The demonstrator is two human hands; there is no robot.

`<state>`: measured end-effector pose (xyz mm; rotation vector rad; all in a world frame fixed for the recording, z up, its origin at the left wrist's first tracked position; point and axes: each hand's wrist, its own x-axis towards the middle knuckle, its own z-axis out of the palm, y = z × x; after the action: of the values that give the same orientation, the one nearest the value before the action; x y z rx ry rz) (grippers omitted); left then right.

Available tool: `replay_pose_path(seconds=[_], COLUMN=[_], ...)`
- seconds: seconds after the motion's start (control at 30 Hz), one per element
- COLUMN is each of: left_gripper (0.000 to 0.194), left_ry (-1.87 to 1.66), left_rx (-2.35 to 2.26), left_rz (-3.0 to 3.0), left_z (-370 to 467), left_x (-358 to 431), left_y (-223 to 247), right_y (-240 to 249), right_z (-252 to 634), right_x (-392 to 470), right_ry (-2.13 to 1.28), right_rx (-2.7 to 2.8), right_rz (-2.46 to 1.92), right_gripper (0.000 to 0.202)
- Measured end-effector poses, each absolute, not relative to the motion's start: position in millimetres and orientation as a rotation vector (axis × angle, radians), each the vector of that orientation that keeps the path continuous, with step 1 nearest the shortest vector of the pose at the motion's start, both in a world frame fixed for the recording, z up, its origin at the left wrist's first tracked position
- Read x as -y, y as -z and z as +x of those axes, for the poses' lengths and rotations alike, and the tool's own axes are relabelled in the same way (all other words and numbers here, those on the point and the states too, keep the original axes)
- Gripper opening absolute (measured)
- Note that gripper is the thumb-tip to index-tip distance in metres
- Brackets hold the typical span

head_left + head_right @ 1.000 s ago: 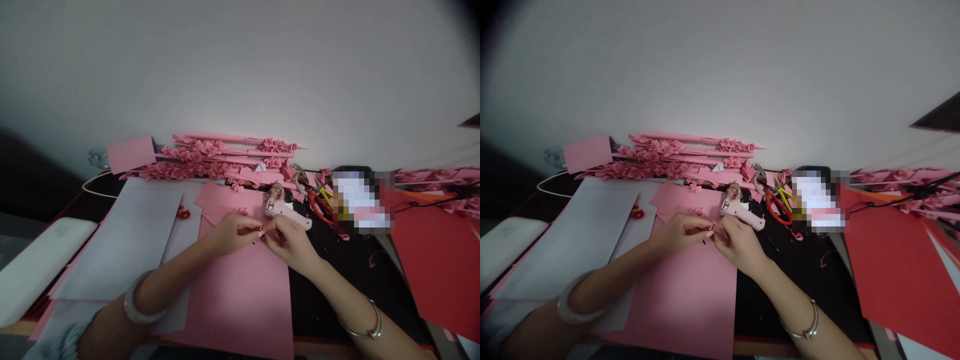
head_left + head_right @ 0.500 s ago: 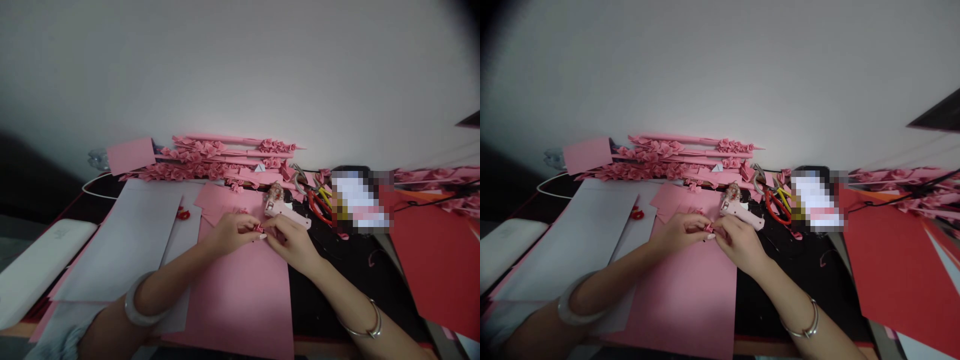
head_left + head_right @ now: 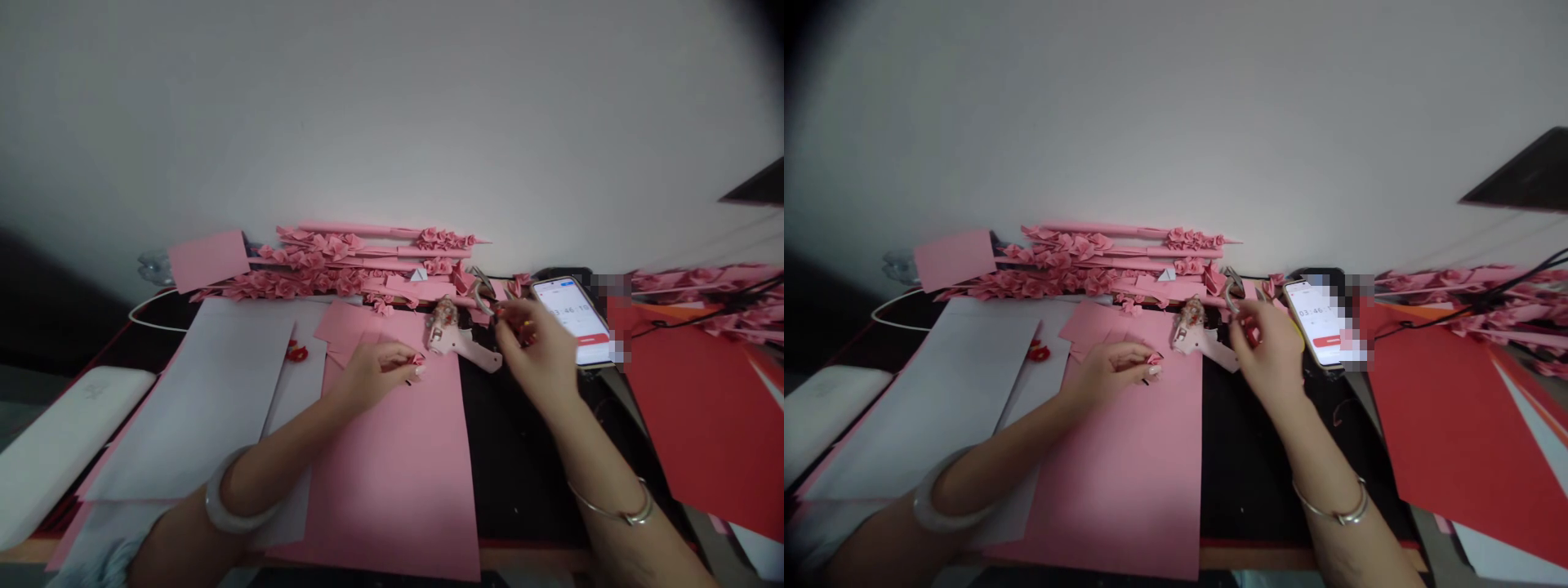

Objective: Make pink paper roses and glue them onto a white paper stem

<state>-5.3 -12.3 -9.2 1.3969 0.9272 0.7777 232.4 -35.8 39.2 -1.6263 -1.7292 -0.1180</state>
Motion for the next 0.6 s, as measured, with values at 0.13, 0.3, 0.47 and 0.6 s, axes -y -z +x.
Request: replay_pose_path(seconds=[0.13, 0.3, 0.47, 0.6], left_gripper=[0.012, 0.012, 0.014, 0.014], left_ry=[-0.774, -0.76, -0.765, -0.748], left_rx=[-0.927, -0.932, -0.93, -0.933], left_rz=[1.388, 1.386, 1.4, 1.423], left_z=[-5.5, -5.5, -5.6, -6.1], left_x=[12.3, 12.7, 12.9, 12.9], left_y=[11.0, 9.7, 7.8, 7.6], right_y=[-39.8, -27.4, -13.2, -2.0], right_z=[279.5, 315.7, 336.0, 349.3], right_x=[24.0, 24.2, 23.7, 20.1], right_ry=[0.455, 0.296, 0.227, 0.301], right_rx=[1.426, 1.227, 1.258, 1.32], right_rz=[-2.0, -2.356, -2.378, -2.256], right_gripper=[0.05, 0.061, 0.058, 0.051])
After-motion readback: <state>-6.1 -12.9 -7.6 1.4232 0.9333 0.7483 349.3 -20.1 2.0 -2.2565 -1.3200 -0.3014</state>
